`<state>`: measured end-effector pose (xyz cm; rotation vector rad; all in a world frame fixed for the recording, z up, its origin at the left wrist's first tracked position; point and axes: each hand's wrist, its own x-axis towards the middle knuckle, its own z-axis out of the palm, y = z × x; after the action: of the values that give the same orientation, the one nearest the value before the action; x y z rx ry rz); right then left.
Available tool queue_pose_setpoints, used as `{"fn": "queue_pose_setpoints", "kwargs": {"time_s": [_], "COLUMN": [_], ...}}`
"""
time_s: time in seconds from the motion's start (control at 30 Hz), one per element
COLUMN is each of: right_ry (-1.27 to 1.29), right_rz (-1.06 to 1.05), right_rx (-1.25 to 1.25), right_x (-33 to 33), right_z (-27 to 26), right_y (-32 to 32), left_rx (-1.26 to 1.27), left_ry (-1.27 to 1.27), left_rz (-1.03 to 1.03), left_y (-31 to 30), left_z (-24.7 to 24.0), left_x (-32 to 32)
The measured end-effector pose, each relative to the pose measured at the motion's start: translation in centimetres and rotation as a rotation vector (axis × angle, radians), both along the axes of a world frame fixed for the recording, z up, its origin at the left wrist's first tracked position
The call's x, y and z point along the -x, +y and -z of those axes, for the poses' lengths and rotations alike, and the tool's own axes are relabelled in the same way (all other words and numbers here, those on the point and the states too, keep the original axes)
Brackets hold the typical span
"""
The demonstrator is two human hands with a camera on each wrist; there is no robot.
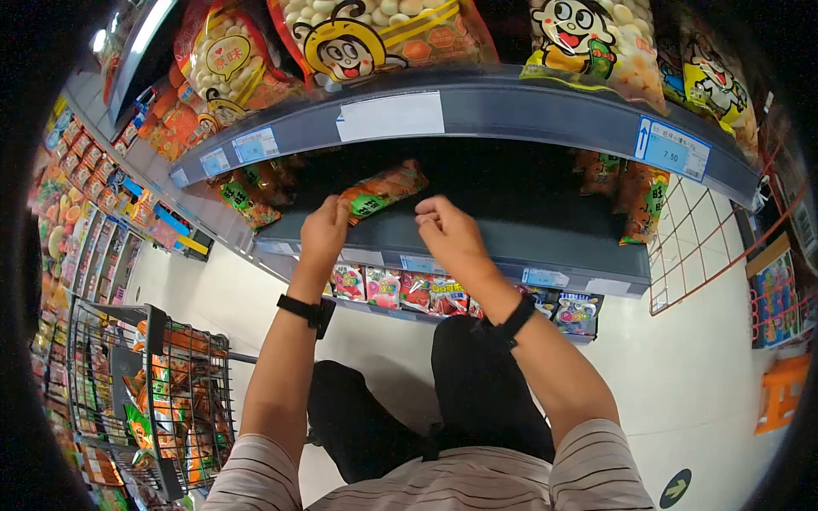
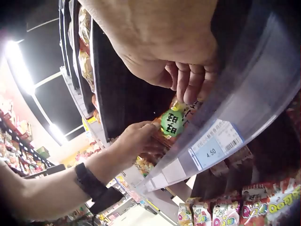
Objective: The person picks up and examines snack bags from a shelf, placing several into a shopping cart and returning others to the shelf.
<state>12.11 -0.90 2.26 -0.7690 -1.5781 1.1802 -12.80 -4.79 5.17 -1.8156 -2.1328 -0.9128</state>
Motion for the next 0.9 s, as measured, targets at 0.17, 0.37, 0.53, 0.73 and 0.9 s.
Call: {"fn": "queue_pose_setpoints", "kwargs": {"time_s": [0.17,0.37,0.53,0.73,0.9], "right_ry": [0.014,0.127,0.174,0.298,0.426], "right_rz": [0.063,-0.129,-0.193,-0.152,-0.036], "right_rx": [0.168,0.294,0.388,0.502,0.518], "right_x": [-4.8,-8.9,-10.6,-12.0,-12.8], "right_z": [-2.1,-4.3,-2.9,-3.0,-2.4], "right_y": [0.3,0.4,0.1,-1.1,-1.9], "left_rx": [0.102,0.245,0.267,0.239,0.261], "left_ry": [-0.83,-1.012,-1.065,-1.194,-1.366], "left_rz": [0.323,0.412,0.485,0.418,0.569], "left_y": [-3.2,-5.3,-4.2,-3.7,-4.5], "left_z": [-1.6,-2.1,-1.3,-0.5,-1.1], "left_x": [-2.0,-6.2,-8.4,-10.5,-13.0]}}
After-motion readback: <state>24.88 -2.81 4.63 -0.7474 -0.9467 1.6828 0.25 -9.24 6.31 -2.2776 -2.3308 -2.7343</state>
